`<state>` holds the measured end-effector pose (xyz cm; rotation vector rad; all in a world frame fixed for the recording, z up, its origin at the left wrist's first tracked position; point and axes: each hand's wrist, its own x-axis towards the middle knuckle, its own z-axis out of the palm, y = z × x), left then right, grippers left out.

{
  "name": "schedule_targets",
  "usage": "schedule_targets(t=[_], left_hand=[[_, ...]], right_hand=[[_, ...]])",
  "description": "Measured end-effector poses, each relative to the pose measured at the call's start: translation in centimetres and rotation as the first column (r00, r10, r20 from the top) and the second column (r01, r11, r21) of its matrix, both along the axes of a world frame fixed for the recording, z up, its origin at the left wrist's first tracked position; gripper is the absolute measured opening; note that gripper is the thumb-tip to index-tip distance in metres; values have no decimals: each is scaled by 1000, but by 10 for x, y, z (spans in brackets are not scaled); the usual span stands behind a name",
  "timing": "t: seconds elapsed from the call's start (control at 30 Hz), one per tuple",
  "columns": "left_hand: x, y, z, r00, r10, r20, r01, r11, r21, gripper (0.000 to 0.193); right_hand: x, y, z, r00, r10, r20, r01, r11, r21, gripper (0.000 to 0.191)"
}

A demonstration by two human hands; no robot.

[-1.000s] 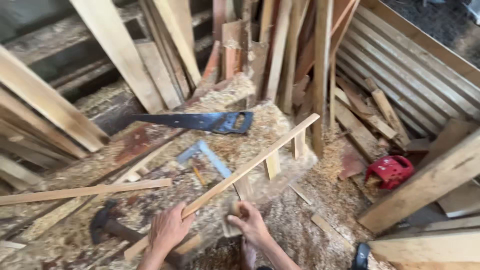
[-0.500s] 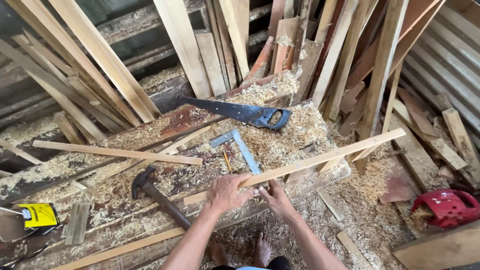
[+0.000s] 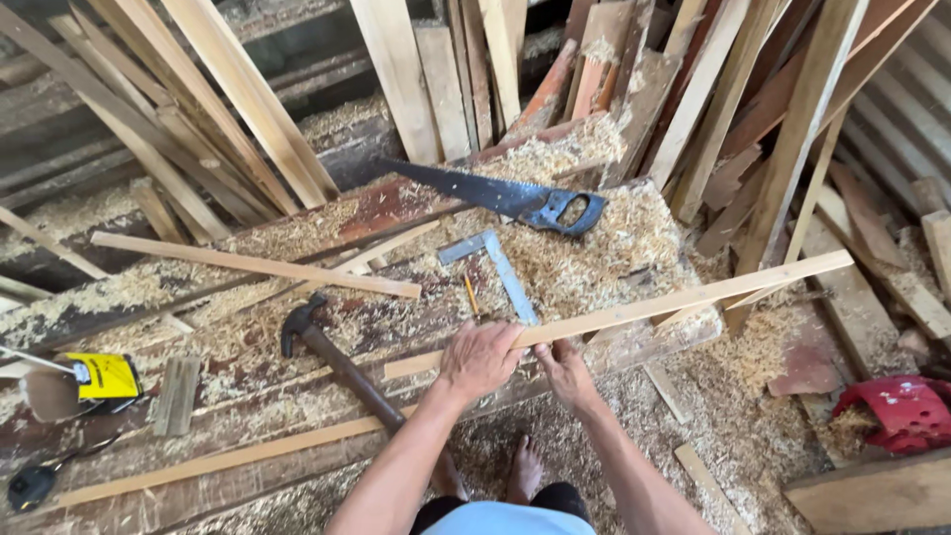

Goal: The person aligns thin wooden strips on a workbench, measures and marks them with a tape measure, L-square and pencil, then saws a strip with a hand saw and hammers nails into the wood. They reposition the strips and continue measuring, marking and hammering across the bench.

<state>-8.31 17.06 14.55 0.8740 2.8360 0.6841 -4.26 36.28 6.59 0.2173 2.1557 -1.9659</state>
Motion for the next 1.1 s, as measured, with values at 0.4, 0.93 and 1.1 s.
schedule_targets(t=[0.4,0.93,1.1], left_hand=[[1,4,-5,1000,-2,-28,0,999,-47,22],[3,3,3,981,42,-187,-22,994,106,26],[2,4,-16,998,21,64,-14,995,-102,16]], right_hand=[[-3,2,11,984,-22,178,10,998,67,58],[15,-7,6,967,-211,139,189,969,159,55],[70,-74,5,959,3,-282,134,877,463,10]])
